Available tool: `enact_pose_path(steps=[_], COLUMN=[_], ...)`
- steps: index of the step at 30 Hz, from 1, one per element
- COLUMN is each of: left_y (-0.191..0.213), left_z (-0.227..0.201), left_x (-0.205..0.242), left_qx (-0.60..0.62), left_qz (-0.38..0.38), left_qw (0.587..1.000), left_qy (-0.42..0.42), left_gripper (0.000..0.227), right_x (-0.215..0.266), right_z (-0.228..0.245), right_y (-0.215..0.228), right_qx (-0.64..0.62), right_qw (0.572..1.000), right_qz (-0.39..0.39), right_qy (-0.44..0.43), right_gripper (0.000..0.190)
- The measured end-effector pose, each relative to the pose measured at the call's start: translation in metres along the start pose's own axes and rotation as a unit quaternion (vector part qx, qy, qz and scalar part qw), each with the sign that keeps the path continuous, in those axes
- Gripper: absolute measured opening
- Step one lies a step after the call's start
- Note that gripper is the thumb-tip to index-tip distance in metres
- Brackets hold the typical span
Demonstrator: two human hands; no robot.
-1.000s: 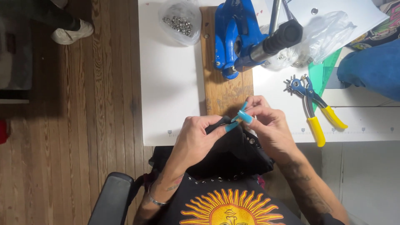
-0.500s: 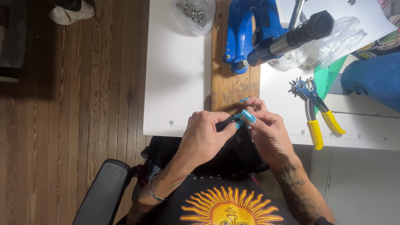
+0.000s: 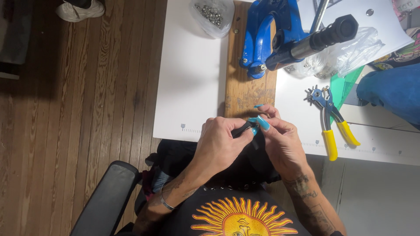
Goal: Attaching metal eyelets to a black garment using a hole punch and a manual press
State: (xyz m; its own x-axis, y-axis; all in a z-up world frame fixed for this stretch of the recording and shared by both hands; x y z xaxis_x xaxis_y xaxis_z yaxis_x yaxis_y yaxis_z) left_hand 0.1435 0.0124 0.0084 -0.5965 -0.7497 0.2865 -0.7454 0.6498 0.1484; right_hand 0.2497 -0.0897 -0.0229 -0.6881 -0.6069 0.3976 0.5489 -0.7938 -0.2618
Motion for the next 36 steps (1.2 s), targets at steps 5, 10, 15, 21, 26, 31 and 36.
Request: enact_pose_path(steps=[5,10,15,21,26,31,36], left_y=[0.001,0.001,-0.004,-0.004,-0.004,-0.004,-0.004], left_z=[-0.001,0.001,0.008,0.004,0.007,0.007,0.006], left_x=[0.001,0.006,0.005,0.005,0.004,0.004,0.007], left_qx=[-0.016,-0.002,-0.002,0.005,-0.009,-0.007,-0.001], left_qz=[-0.007,-0.02,-0.026,-0.032,-0.032,-0.04,-0.048], left_qw=[1.0,1.0,1.0,0.999,0.999,0.999,0.998], left_qy=[-0.006,0.002,0.002,0.006,-0.006,-0.018,-0.033], left_gripper=[0.037,0.032,0.032,0.031,0.033,0.033,0.034], right_x=[0.001,-0.001,0.003,0.003,-0.001,-0.005,-0.003], right_z=[-0.002,-0.014,-0.01,-0.009,-0.014,-0.019,-0.017], right_y=[-0.001,0.004,0.0,0.0,0.001,0.008,0.004], right_qx=[-0.007,0.032,0.074,0.063,0.015,-0.013,-0.017], right_qw=[1.0,0.997,0.986,0.978,0.994,0.998,0.999], right_qz=[-0.018,-0.053,-0.082,-0.098,-0.051,-0.038,-0.033], right_qy=[-0.012,0.034,0.124,0.176,0.098,0.05,0.023], right_gripper=[0.006,0.009,0.009,0.007,0.01,0.01,0.012])
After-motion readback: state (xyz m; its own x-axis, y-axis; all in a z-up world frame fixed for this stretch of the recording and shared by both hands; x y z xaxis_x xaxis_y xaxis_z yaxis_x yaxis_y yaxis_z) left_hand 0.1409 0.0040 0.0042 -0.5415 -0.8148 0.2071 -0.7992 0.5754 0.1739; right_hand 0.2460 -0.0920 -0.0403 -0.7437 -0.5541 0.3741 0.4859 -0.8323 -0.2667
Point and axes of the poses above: each hand's wrist, its own x-axis away from the middle knuckle, its own y-axis out of the back of the hand, z = x × y, the point moved 3 cm from there along -x, towards the middle knuckle, and after that the axes turned 12 degrees about -z, right-handed, at the moved point
